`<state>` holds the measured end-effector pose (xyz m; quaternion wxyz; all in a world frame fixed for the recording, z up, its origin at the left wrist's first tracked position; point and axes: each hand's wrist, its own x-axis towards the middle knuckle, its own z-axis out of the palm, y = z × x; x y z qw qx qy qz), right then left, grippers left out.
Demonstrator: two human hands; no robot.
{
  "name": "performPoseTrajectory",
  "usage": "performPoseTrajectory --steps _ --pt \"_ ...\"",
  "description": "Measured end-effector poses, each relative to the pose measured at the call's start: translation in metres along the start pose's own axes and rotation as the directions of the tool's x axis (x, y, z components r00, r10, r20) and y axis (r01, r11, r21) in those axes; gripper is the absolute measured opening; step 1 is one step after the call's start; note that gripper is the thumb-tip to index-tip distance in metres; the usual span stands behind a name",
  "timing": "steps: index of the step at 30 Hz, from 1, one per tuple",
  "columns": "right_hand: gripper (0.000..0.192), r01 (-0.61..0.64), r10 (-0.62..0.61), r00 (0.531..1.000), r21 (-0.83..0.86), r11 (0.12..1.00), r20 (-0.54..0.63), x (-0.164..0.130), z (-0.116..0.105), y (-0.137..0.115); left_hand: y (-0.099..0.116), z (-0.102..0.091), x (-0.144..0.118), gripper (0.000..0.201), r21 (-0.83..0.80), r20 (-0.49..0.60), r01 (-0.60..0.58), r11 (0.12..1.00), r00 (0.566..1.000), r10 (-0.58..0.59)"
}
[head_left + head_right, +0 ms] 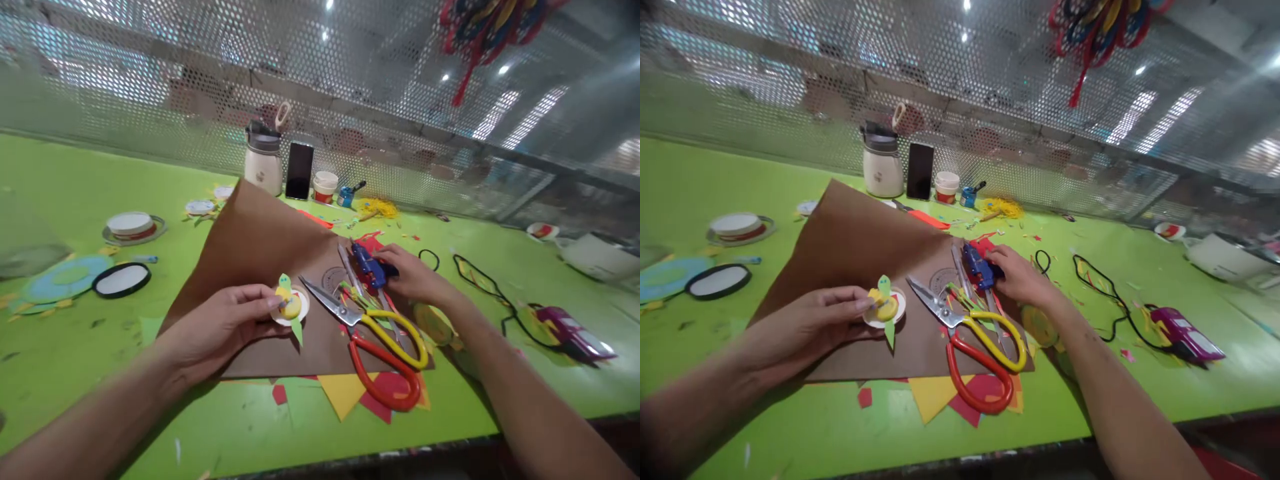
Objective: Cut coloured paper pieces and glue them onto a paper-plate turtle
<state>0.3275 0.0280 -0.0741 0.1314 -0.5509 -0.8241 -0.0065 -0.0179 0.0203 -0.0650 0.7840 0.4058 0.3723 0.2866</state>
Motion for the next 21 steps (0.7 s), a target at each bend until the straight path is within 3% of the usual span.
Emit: performPoseTrajectory --steps 3,6,12,15,18,20,21 --pt "0.052 0.015 -0.016 0.998 -0.004 1.0 -0.055 0.001 -0.001 0.007 0.002 0.0 0.0 0.01 -0.023 -0.001 0.019 1.0 1.0 -0.019" --pt "0.05 0.067 -0.069 0.979 -0.019 0.998 -0.191 0.001 0.0 0.003 0.002 0.001 -0.001 0.01 -0.015 0.0 0.027 1.0 1.0 -0.027" --pt "0.045 0.081 -0.145 0.888 -0.161 0.984 -0.436 -0.008 -0.014 -0.027 0.004 0.003 0.0 0.01 0.021 -0.031 0.057 0.998 0.998 -0.056" --pt "0.043 0.04 -0.128 0.824 -0.17 0.985 -0.552 -0.01 -0.027 -0.024 0.006 0.004 0.0 0.011 0.038 -0.034 0.061 0.997 0.998 -0.06" --pt "0.039 -0.034 0.053 0.719 0.041 0.999 -0.693 -0.008 -0.036 -0.005 0.008 0.005 -0.001 0.013 0.055 -0.034 0.063 0.997 0.998 -0.061" --pt "0.038 -0.045 0.242 0.67 0.287 0.957 -0.702 -0.008 -0.037 0.006 0.009 0.006 -0.002 0.014 0.059 -0.038 0.054 0.997 0.998 -0.052" --pt "0.037 -0.038 0.317 0.667 0.394 0.918 -0.674 -0.008 -0.037 0.007 0.009 0.006 -0.003 0.014 0.057 -0.032 0.049 0.997 0.998 -0.047"
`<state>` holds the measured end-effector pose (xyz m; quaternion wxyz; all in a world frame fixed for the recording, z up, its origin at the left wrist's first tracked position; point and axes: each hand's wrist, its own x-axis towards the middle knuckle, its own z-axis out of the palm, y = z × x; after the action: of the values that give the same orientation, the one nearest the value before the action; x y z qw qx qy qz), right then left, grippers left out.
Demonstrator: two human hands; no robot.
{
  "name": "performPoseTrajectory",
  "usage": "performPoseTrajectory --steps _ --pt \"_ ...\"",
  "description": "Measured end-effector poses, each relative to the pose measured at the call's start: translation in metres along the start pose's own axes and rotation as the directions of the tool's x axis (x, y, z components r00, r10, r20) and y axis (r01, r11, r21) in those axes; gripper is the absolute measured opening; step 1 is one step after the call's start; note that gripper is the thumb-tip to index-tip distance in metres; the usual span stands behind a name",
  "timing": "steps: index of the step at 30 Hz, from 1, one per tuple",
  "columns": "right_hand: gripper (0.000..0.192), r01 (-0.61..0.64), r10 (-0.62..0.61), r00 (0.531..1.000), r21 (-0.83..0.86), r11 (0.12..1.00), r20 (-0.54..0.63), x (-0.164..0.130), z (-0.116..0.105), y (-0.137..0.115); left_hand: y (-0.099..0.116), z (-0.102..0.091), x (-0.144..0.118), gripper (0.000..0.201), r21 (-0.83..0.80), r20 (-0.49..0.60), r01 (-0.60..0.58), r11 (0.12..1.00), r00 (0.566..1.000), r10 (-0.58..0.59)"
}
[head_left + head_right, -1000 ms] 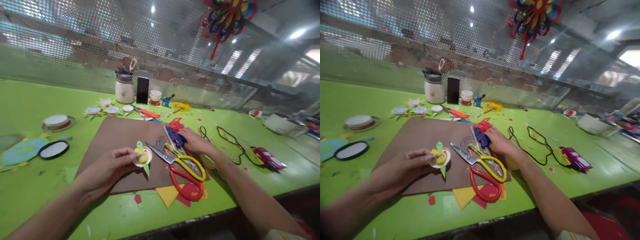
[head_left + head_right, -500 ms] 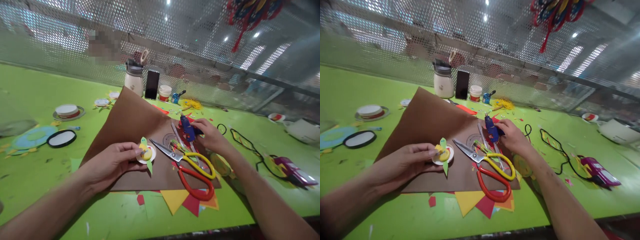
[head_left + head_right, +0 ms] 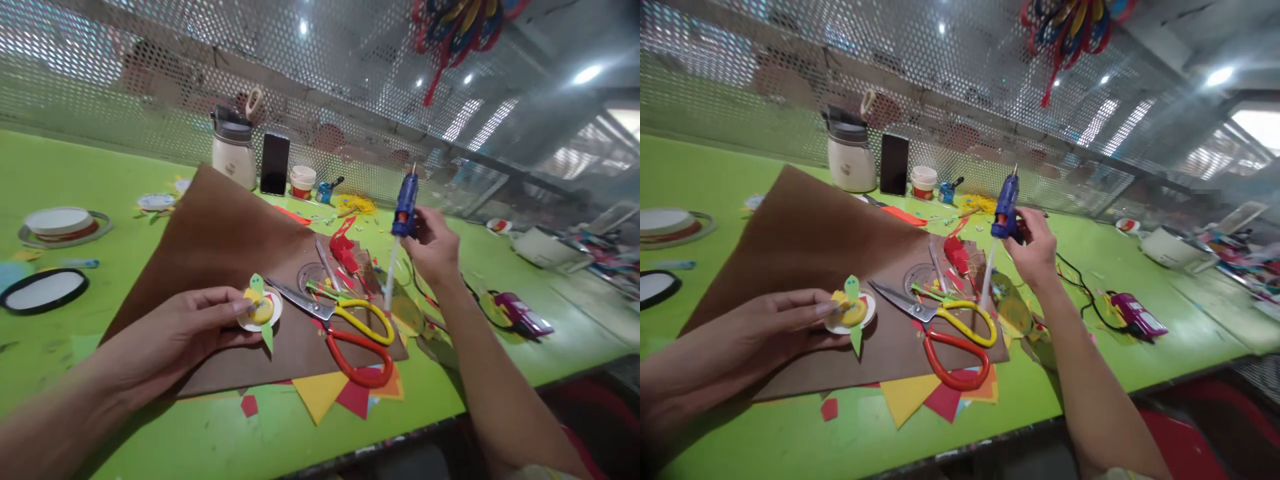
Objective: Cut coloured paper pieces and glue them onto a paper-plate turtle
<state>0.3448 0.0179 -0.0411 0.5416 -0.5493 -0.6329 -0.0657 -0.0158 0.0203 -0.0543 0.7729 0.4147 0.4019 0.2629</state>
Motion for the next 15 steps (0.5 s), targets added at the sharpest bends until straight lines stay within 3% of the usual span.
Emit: performPoseTrajectory --steps 3,5,8,10,13,15 --pt "0.026 -0.248 0.207 0.963 0.271 0.93 0.172 -0.009 0.0 -0.009 -0.001 0.0 0.001 0.012 -0.013 0.018 -0.011 1.0 1.0 0.011" --pt "0.02 -0.461 0.306 0.871 0.429 0.777 0.384 -0.019 -0.001 -0.025 -0.002 -0.001 0.002 0.01 -0.025 0.022 -0.013 1.0 1.0 0.014" --pt "0.017 -0.598 0.264 0.753 0.459 0.657 0.603 -0.034 -0.005 -0.051 -0.005 -0.003 0.003 0.01 -0.028 0.028 -0.014 1.0 0.999 0.014" --pt "0.023 -0.612 0.171 0.672 0.409 0.677 0.721 -0.041 -0.009 -0.066 -0.006 -0.004 0.003 0.011 -0.026 0.028 -0.011 1.0 1.0 0.012" --pt "0.024 -0.57 0.198 0.555 0.195 0.798 0.808 -0.05 -0.014 -0.083 -0.007 -0.003 0.003 0.012 -0.025 0.01 0.002 1.0 1.0 -0.001" --pt "0.029 -0.483 0.178 0.527 0.12 0.868 0.831 -0.055 -0.014 -0.091 -0.008 -0.002 0.003 0.013 -0.016 -0.009 0.02 1.0 1.0 -0.02"
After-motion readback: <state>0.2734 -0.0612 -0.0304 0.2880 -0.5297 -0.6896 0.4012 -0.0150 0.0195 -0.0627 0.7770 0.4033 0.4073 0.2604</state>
